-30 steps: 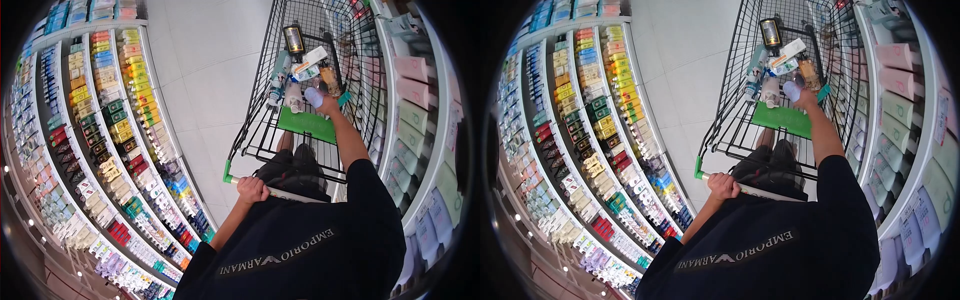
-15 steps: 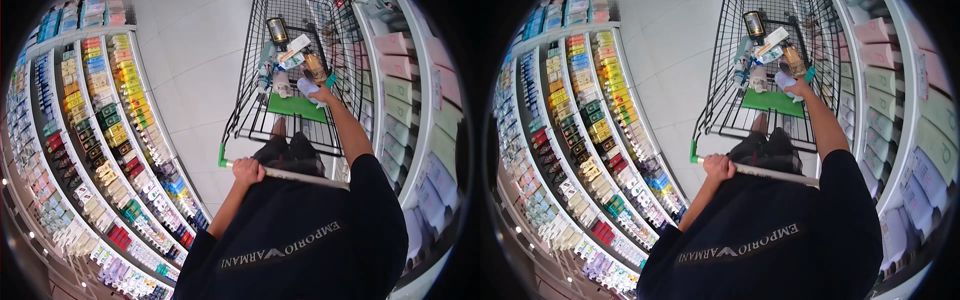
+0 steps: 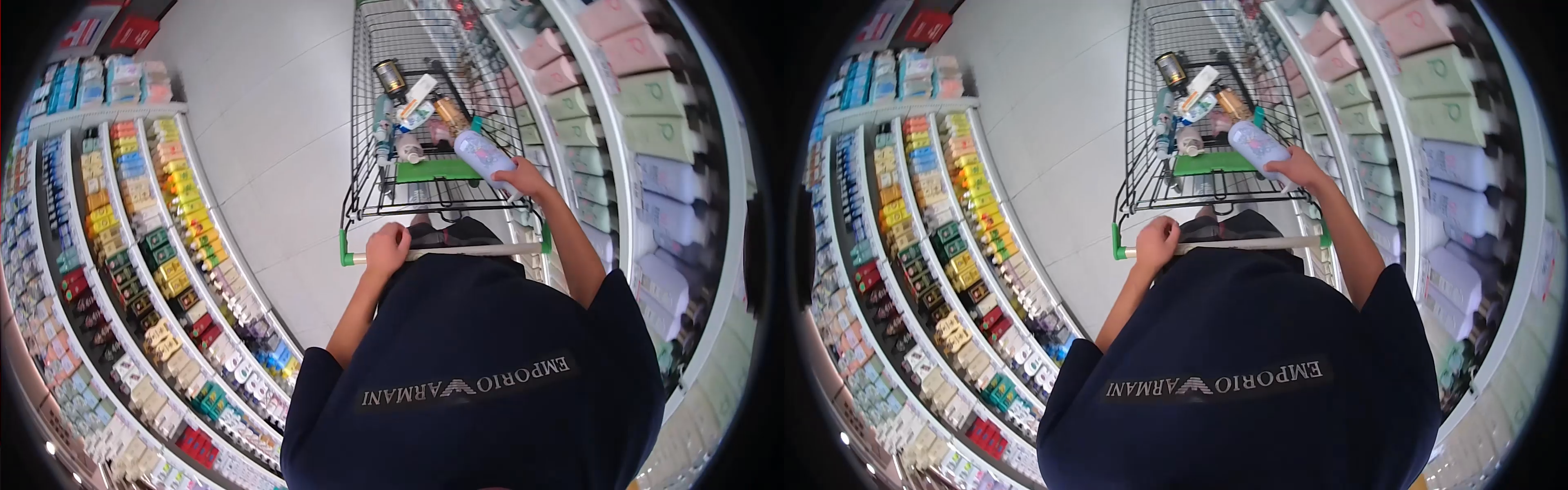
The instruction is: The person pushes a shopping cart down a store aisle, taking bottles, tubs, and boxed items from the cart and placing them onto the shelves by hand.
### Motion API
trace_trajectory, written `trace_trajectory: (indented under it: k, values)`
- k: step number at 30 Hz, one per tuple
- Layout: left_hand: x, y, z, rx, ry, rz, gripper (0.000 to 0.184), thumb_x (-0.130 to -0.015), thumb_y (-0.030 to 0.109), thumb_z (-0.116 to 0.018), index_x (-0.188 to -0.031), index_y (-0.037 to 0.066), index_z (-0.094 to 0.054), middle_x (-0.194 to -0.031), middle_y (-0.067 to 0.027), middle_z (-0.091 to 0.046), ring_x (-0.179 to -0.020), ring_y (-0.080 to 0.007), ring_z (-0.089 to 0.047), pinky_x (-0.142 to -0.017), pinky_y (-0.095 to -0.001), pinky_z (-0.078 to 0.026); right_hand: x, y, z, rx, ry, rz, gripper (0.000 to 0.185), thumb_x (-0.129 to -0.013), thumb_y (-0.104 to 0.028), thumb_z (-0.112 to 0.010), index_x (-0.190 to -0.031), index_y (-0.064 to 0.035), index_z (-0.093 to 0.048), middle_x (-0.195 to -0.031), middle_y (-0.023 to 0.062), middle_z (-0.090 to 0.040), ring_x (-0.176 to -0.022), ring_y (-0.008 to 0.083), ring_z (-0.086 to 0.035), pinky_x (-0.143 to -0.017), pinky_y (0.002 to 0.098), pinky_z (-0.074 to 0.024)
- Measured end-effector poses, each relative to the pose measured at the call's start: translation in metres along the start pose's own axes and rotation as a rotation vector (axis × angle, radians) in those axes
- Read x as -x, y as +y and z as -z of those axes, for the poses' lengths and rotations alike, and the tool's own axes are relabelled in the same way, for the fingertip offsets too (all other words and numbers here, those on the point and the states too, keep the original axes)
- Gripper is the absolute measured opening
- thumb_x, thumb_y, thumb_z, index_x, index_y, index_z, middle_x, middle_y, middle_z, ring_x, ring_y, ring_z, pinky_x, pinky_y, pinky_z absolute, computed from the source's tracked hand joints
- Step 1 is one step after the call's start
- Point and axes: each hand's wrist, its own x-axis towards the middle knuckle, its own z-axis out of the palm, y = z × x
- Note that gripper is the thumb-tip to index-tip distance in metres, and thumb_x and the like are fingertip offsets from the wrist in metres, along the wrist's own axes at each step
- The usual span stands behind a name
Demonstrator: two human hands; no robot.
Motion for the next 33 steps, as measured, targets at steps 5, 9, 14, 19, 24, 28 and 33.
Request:
trace_trajectory:
  k: [5, 9, 14, 19, 24, 28, 33]
  values:
    - [-0.063, 0.046, -0.015, 0.449, -0.194, -0.045, 0.03, -0.089, 0.032, -0.061, -0.103, 0.006, -0.061, -0.087, -0.0102, -0.064, -0.073, -0.0236, -0.066, -0.063, -0.0343, -0.052, 0.09, 0.005, 0.017, -0.034, 0.117, 0.148, 0.071, -0.063, -0.03, -0.082, -0.116, 0.0067, -0.053, -0.104, 0.0169, -0.063, -0.093, 0.0226, -0.062, -0.083, 0.0328, -0.0484]
    - [-0.093, 0.109, -0.028, 1.063, -0.728, 0.211, 0.057, -0.091, 0.041, -0.06, -0.135, 0.012, -0.038, -0.121, -0.0117, -0.052, -0.095, -0.0252, -0.064, -0.07, -0.0387, -0.057, 0.167, -0.009, 0.032, -0.054, 0.132, 0.207, 0.071, -0.062, -0.025, -0.082, -0.12, 0.0039, -0.052, -0.109, 0.0148, -0.06, -0.098, 0.0207, -0.059, -0.086, 0.0315, -0.0469]
    - [-0.092, 0.176, -0.041, 1.132, -1.104, 0.183, 0.063, -0.089, 0.041, -0.062, -0.138, 0.015, -0.034, -0.118, -0.0113, -0.054, -0.097, -0.0263, -0.065, -0.066, -0.0409, -0.06, 0.238, -0.008, 0.05, 0.191, 0.217, 0.325, 0.074, -0.06, -0.026, -0.083, -0.123, 0.0003, -0.052, -0.114, 0.012, -0.057, -0.105, 0.02, -0.055, -0.089, 0.0324, -0.0457]
    - [-0.082, 0.195, -0.072, 1.146, -1.18, 0.179, 0.048, -0.089, 0.033, -0.058, -0.124, 0.001, -0.051, -0.106, -0.0091, -0.065, -0.088, -0.019, -0.067, -0.061, -0.0295, -0.059, 0.267, 0.038, 0.071, -0.065, 0.294, 0.389, 0.059, -0.074, -0.028, -0.073, -0.124, -0.0022, -0.053, -0.116, 0.0093, -0.058, -0.105, 0.019, -0.056, -0.087, 0.0305, -0.0461]
    - [-0.069, 0.225, -0.085, 1.325, -1.325, 0.287, 0.052, -0.089, 0.039, -0.054, -0.126, 0.002, -0.05, -0.112, -0.0094, -0.064, -0.094, -0.021, -0.066, -0.075, -0.0348, -0.057, 0.276, 0.103, 0.065, -1.07, 0.428, 0.38, 0.045, -0.091, -0.03, -0.055, -0.128, -0.0044, -0.052, -0.113, 0.0071, -0.062, -0.084, 0.0139, -0.065, -0.062, 0.028, -0.0505]
    - [-0.05, 0.26, -0.097, 1.433, -1.388, 0.157, 0.049, -0.092, 0.037, -0.051, -0.131, 0.007, -0.044, -0.117, -0.0094, -0.06, -0.1, -0.0208, -0.063, -0.076, -0.0348, -0.056, 0.31, 0.063, 0.021, -0.927, 0.535, 0.52, 0.063, -0.083, -0.013, -0.068, -0.136, -0.0016, -0.038, -0.107, 0.0117, -0.063, -0.08, 0.0165, -0.067, -0.052, 0.0249, -0.0486]
    - [-0.01, 0.297, -0.102, 1.394, -1.239, -0.035, 0.067, -0.089, 0.032, -0.059, -0.143, 0.02, -0.021, -0.129, -0.0092, -0.048, -0.109, -0.0258, -0.056, -0.075, -0.037, -0.053, 0.308, 0.048, 0.039, -1.015, 0.922, 0.3, 0.065, -0.073, -0.022, -0.08, -0.124, -0.0019, -0.045, -0.098, 0.0081, -0.063, -0.075, 0.0112, -0.063, -0.041, 0.0219, -0.0423]
